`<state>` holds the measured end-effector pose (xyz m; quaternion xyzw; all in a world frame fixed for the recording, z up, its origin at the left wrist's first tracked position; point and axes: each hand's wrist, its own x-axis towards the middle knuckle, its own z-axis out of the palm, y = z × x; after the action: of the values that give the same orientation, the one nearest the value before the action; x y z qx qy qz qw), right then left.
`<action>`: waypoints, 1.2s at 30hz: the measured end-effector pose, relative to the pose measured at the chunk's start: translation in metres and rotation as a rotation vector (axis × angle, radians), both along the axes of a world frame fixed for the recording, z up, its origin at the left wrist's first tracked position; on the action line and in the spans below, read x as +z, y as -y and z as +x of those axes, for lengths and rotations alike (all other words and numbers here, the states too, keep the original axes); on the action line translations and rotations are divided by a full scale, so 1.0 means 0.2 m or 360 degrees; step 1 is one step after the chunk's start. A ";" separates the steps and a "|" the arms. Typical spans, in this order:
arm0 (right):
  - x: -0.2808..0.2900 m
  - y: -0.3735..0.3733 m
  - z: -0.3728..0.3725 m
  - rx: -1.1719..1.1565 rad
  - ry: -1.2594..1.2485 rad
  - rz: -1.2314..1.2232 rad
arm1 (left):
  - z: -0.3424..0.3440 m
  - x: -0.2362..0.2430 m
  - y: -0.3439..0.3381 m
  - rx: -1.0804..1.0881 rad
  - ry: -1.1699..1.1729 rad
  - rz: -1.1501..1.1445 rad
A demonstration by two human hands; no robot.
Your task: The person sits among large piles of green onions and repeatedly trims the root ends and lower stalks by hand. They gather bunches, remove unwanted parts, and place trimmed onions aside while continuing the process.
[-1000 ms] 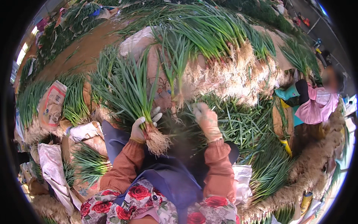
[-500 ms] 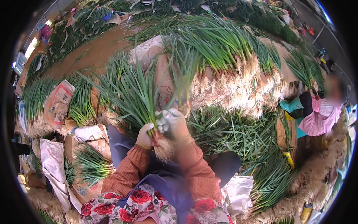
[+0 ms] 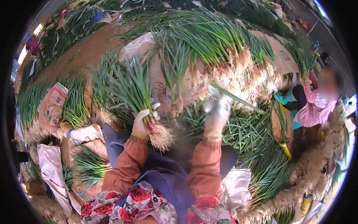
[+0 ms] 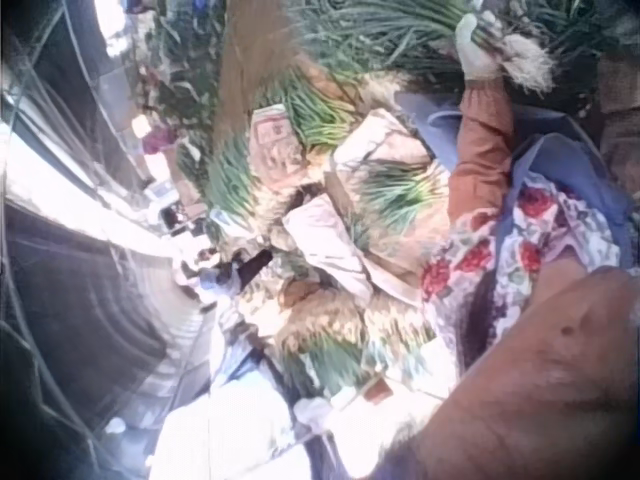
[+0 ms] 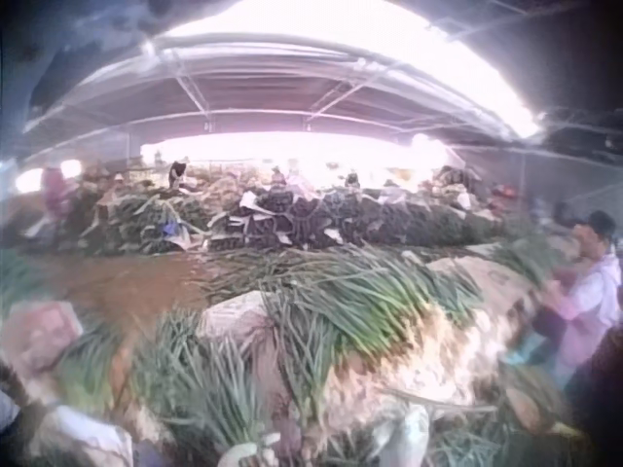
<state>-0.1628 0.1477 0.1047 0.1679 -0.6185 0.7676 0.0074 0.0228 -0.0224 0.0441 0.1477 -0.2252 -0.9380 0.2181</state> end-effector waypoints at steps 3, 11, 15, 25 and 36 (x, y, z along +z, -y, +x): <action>-0.06 0.16 -0.04 0.0535 0.0327 0.0477 | -0.06 0.14 -0.09 0.0112 -0.0057 -0.0115; -0.36 0.19 0.19 0.0581 -0.1015 0.1598 | -0.09 -0.02 0.10 -0.0436 0.0187 -0.0354; -0.47 0.01 0.12 0.0474 -0.1277 0.1756 | -0.14 0.03 0.01 -0.0057 0.0058 -0.0113; -0.46 0.26 0.11 0.0850 0.0394 0.0331 | -0.01 -0.09 0.04 -0.0511 -0.0701 0.0244; -0.63 0.10 0.19 0.0691 -0.0217 0.0875 | -0.07 -0.09 -0.01 -0.0193 -0.0042 -0.0091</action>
<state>-0.1252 0.1284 -0.0205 0.3420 -0.7499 0.5432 -0.1601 0.0079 -0.0198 0.0257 0.1151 -0.2576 -0.9446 0.1679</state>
